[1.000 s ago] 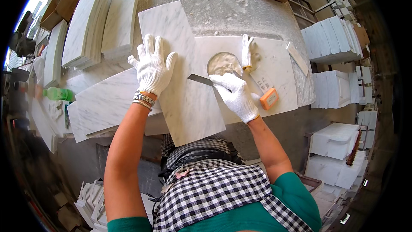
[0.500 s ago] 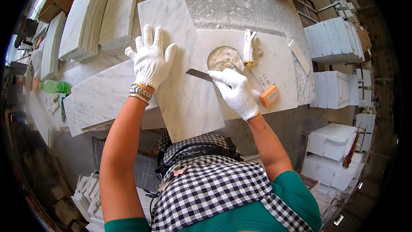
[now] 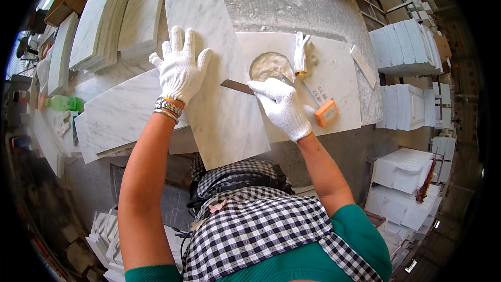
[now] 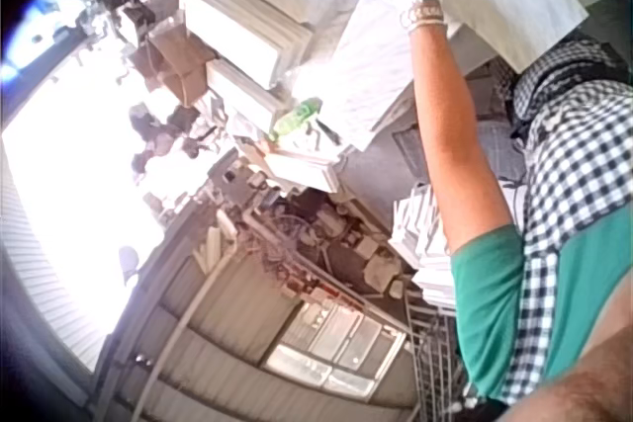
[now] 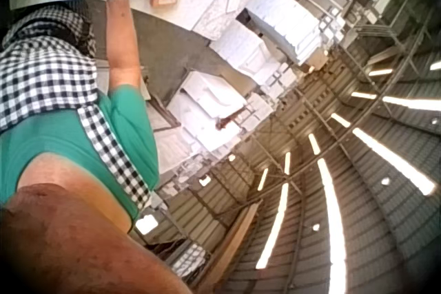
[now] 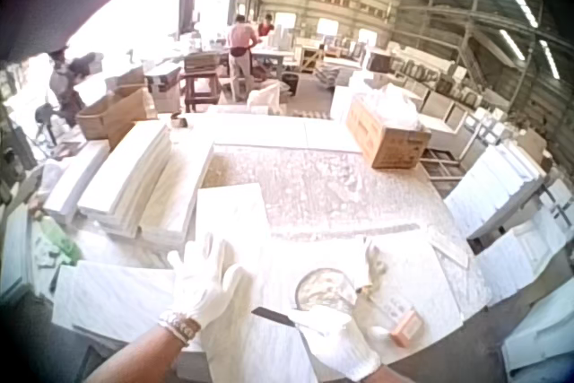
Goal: The person applies a white paste to the edges of a marble tile using a metal scraper, then smooths the edges with an orange block. The person repeats this process on multiple tiles, handling them one at a time.
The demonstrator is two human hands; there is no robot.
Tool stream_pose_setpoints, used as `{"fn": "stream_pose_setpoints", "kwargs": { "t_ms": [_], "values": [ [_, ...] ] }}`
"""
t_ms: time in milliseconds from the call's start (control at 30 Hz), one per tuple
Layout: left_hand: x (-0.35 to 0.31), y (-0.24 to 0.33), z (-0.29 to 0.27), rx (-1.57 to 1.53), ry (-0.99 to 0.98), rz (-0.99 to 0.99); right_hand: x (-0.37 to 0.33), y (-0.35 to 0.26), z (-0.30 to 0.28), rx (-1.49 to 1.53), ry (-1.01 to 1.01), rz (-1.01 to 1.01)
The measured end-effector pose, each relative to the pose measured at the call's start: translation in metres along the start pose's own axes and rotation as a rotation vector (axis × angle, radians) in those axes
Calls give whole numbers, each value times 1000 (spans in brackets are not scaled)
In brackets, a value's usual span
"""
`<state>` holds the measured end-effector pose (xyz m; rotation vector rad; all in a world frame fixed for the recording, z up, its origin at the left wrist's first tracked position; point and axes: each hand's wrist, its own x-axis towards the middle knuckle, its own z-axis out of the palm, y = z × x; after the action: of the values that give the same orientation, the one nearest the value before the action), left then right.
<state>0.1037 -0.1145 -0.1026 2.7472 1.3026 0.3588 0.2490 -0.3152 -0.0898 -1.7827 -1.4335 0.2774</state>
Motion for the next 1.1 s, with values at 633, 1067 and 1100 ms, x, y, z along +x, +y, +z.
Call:
{"fn": "stream_pose_setpoints", "kwargs": {
  "t_ms": [633,1067,1100],
  "values": [
    [1,1,-2,9,-22,-26,-1,2,0,-87,-29,-50],
    [0,-4,2,8,55,-28,-18,-8,-6,-71,-128,-7],
    [-1,-1,1,11,23,-29,-18,-7,-8,-56,-124,-18]
  ]
}}
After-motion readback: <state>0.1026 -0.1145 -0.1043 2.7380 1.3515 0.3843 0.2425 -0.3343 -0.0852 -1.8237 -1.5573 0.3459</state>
